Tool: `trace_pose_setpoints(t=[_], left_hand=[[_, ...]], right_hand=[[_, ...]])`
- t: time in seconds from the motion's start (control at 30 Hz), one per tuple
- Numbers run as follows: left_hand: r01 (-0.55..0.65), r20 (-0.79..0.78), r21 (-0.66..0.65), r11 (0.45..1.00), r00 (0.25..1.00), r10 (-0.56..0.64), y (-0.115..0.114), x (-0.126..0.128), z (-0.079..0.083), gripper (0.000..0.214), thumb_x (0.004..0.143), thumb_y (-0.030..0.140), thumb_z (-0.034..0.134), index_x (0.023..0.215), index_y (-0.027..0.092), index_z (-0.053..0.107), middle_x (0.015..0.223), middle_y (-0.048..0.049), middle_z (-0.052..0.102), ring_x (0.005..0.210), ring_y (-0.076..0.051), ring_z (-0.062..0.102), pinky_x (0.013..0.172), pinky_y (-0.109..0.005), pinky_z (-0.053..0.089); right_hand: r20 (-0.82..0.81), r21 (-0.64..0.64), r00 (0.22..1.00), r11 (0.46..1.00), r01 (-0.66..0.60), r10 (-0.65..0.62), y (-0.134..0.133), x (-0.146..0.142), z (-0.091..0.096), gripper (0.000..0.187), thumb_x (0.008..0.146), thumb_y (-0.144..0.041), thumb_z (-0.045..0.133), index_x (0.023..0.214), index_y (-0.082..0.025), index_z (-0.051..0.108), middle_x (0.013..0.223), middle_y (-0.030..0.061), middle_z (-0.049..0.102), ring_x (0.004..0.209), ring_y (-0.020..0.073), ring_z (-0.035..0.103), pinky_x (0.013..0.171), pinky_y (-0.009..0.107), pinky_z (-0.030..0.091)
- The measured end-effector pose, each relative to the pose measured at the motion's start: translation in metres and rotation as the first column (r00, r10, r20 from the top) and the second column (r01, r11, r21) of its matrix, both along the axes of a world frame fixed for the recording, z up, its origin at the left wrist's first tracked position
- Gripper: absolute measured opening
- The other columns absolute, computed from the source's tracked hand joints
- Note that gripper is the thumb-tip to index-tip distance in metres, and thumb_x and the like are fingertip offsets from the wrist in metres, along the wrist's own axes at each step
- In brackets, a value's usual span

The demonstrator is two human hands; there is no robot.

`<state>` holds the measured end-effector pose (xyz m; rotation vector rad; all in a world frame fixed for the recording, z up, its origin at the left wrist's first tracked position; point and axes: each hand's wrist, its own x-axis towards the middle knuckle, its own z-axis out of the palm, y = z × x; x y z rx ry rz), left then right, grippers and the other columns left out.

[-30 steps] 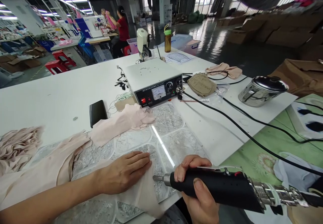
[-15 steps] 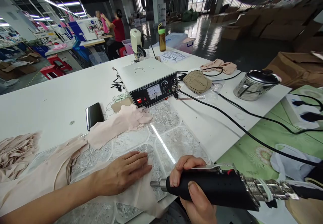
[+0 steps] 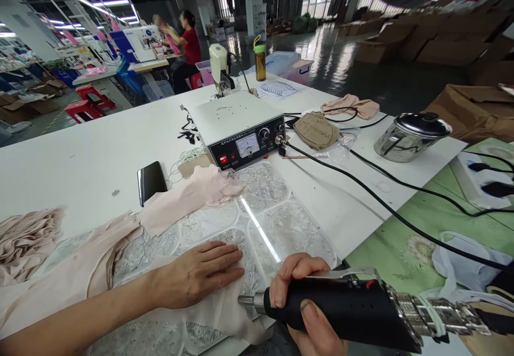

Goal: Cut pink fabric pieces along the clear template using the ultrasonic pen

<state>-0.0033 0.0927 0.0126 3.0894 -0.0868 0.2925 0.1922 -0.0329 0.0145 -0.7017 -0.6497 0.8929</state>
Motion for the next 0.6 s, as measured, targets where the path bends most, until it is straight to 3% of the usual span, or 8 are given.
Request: trace_pose_setpoints(t=[0.23, 0.4, 0.6], left_hand=[[0.018, -0.001, -0.054, 0.998, 1.000, -0.018, 0.001, -0.002, -0.001, 0.035, 0.101, 0.015, 0.031, 0.121, 0.011, 0.059, 0.125, -0.0158, 0.061, 0.118, -0.027, 0.056, 0.097, -0.040, 0.047], [0.015, 0.012, -0.057, 0.998, 1.000, -0.015, 0.001, -0.002, -0.001, 0.034, 0.100, 0.013, 0.033, 0.121, 0.011, 0.059, 0.127, -0.0162, 0.060, 0.120, -0.028, 0.055, 0.098, -0.040, 0.046], [0.020, 0.025, -0.074, 0.997, 1.000, -0.018, 0.002, -0.003, -0.004, 0.033, 0.101, 0.014, 0.033, 0.121, 0.011, 0.059, 0.127, -0.0157, 0.061, 0.119, -0.027, 0.055, 0.098, -0.040, 0.045]], right_hand=[[0.010, -0.009, 0.998, 0.998, 0.056, -0.056, -0.002, 0.003, 0.001, 0.016, 0.080, -0.036, 0.059, 0.086, -0.022, 0.060, 0.075, 0.0002, 0.052, 0.050, 0.0106, 0.054, 0.044, 0.027, 0.048], [0.006, 0.010, 0.987, 0.987, 0.158, -0.159, 0.008, 0.007, 0.003, 0.015, 0.076, -0.032, 0.061, 0.084, -0.019, 0.060, 0.074, -0.0001, 0.054, 0.052, 0.0103, 0.054, 0.046, 0.027, 0.048], [0.026, 0.031, 0.984, 0.984, 0.177, -0.177, 0.018, 0.003, -0.001, 0.013, 0.078, -0.029, 0.060, 0.085, -0.019, 0.060, 0.076, -0.0005, 0.054, 0.055, 0.0105, 0.054, 0.050, 0.029, 0.049]])
